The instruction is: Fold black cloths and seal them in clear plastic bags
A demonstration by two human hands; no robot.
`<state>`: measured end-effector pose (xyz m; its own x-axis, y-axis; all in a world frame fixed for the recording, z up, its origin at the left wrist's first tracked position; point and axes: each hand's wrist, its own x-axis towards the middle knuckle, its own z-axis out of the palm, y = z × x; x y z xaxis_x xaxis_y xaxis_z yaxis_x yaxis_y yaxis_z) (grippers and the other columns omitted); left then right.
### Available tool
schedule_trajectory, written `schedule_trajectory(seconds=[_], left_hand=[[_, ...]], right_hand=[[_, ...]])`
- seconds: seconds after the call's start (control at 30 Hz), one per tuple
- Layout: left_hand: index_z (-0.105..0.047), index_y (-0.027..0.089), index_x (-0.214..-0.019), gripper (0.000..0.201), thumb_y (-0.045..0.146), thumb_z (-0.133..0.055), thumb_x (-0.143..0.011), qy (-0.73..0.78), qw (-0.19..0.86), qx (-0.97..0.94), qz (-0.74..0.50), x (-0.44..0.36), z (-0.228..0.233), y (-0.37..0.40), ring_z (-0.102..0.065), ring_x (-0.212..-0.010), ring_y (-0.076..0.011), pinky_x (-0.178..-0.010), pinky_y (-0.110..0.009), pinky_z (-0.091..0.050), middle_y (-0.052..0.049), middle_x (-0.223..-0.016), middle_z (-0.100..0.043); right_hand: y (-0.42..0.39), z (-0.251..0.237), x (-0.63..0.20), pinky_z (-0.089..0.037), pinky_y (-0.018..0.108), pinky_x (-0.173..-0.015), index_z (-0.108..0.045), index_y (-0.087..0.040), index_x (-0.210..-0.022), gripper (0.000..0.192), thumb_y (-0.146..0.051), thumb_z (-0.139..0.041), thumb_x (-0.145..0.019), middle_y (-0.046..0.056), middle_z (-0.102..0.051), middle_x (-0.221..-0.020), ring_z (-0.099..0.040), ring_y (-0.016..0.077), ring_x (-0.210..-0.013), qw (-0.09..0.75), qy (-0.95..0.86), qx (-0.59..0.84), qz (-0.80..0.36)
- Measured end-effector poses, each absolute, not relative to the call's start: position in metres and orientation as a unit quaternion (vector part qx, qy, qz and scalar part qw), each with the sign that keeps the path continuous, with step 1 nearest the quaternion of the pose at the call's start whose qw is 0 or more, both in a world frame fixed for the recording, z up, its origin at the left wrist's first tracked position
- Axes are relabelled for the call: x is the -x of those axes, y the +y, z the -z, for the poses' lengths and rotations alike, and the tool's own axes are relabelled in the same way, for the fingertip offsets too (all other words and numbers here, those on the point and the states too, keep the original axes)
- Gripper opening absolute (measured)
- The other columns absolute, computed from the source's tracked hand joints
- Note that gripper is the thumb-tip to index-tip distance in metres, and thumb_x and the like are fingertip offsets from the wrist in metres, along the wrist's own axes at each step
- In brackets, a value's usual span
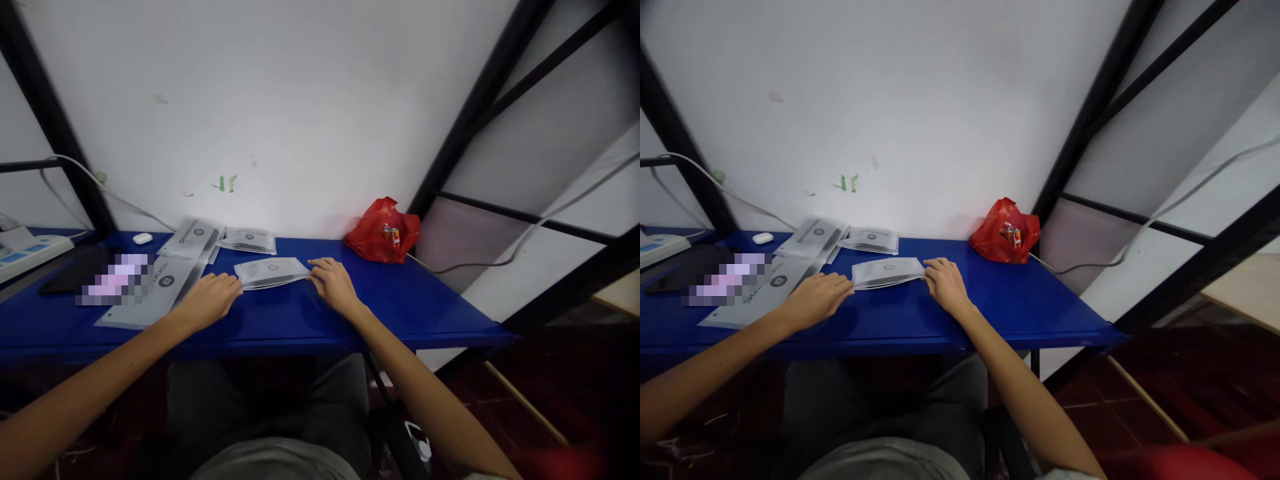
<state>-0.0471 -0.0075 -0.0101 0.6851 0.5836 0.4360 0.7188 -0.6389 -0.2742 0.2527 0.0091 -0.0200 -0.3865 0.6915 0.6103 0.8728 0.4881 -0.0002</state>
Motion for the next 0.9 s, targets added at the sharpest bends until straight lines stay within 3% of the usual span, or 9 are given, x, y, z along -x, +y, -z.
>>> schedule_trajectory(seconds=[0.07,0.17,0.33,0.4,0.53,0.7,0.9], left_hand=[[-0.06,0.018,-0.074,0.024,0.03,-0.048,-0.09,-0.37,0.153,0.905,0.143,0.038,0.004,-0.018,-0.058,-0.064,-0.0166,-0.057,-0.028,-0.034,-0.002,-0.071,-0.063],[-0.062,0.021,-0.074,0.029,0.043,-0.049,-0.088,-0.356,0.066,0.918,0.159,0.023,-0.007,-0.025,-0.059,-0.063,-0.0147,-0.055,-0.026,-0.036,0.0,-0.071,-0.064],[-0.062,0.02,-0.102,0.031,0.041,-0.041,-0.091,-0.369,0.08,0.899,0.223,0.01,-0.004,0.015,-0.061,-0.09,-0.0184,-0.07,-0.027,-0.044,-0.006,-0.103,-0.066],[-0.059,0.018,-0.112,0.037,0.042,-0.04,-0.091,-0.396,0.089,0.887,0.22,0.009,0.005,0.038,-0.06,-0.094,-0.02,-0.072,-0.028,-0.044,-0.01,-0.113,-0.063],[-0.056,0.016,-0.116,0.041,0.044,-0.04,-0.091,-0.43,0.064,0.884,0.173,0.007,0.023,0.055,-0.063,-0.089,-0.0212,-0.069,-0.028,-0.045,-0.012,-0.108,-0.066],[-0.062,0.017,-0.097,0.034,0.042,-0.041,-0.09,-0.452,0.059,0.871,0.183,-0.001,0.023,0.03,-0.064,-0.071,-0.0196,-0.057,-0.027,-0.042,-0.008,-0.089,-0.067],[-0.058,0.019,-0.07,0.03,0.038,-0.044,-0.087,-0.443,-0.033,0.868,0.219,-0.01,0.008,0.009,-0.057,-0.054,-0.0142,-0.046,-0.024,-0.033,-0.002,-0.066,-0.065]], right_hand=[[0.017,0.02,-0.252,-0.043,0.042,-0.081,-0.065,-0.019,-0.082,0.005,-0.017,-0.06,-0.082,0.01,-0.065,-0.113,-0.054,0.0277,-0.102,0.283,-0.784,0.526,0.171],[0.022,0.021,-0.25,-0.043,0.043,-0.078,-0.062,-0.017,-0.092,0.015,-0.012,-0.062,-0.078,0.013,-0.064,-0.11,-0.055,0.0288,-0.098,0.29,-0.734,0.586,0.182],[0.009,0.032,-0.239,-0.046,0.04,-0.079,-0.062,-0.019,-0.071,0.007,-0.017,-0.064,-0.078,0.011,-0.065,-0.105,-0.058,0.0251,-0.093,0.269,-0.772,0.563,0.124],[0.002,0.037,-0.235,-0.046,0.042,-0.082,-0.065,-0.02,-0.075,0.002,-0.019,-0.065,-0.077,0.01,-0.064,-0.112,-0.057,0.0252,-0.099,0.257,-0.795,0.541,0.094],[0.0,0.041,-0.23,-0.046,0.046,-0.088,-0.067,-0.021,-0.096,0.02,-0.018,-0.067,-0.076,0.011,-0.059,-0.122,-0.053,0.0275,-0.112,0.261,-0.796,0.542,0.065],[0.012,0.043,-0.234,-0.045,0.046,-0.093,-0.07,-0.02,-0.098,0.02,-0.018,-0.058,-0.082,0.013,-0.06,-0.122,-0.053,0.0274,-0.116,0.297,-0.761,0.576,0.018],[0.014,0.03,-0.234,-0.044,0.043,-0.095,-0.074,-0.017,-0.083,0.035,-0.044,-0.052,-0.085,0.015,-0.068,-0.108,-0.054,0.0298,-0.117,0.3,-0.732,0.604,-0.097]])
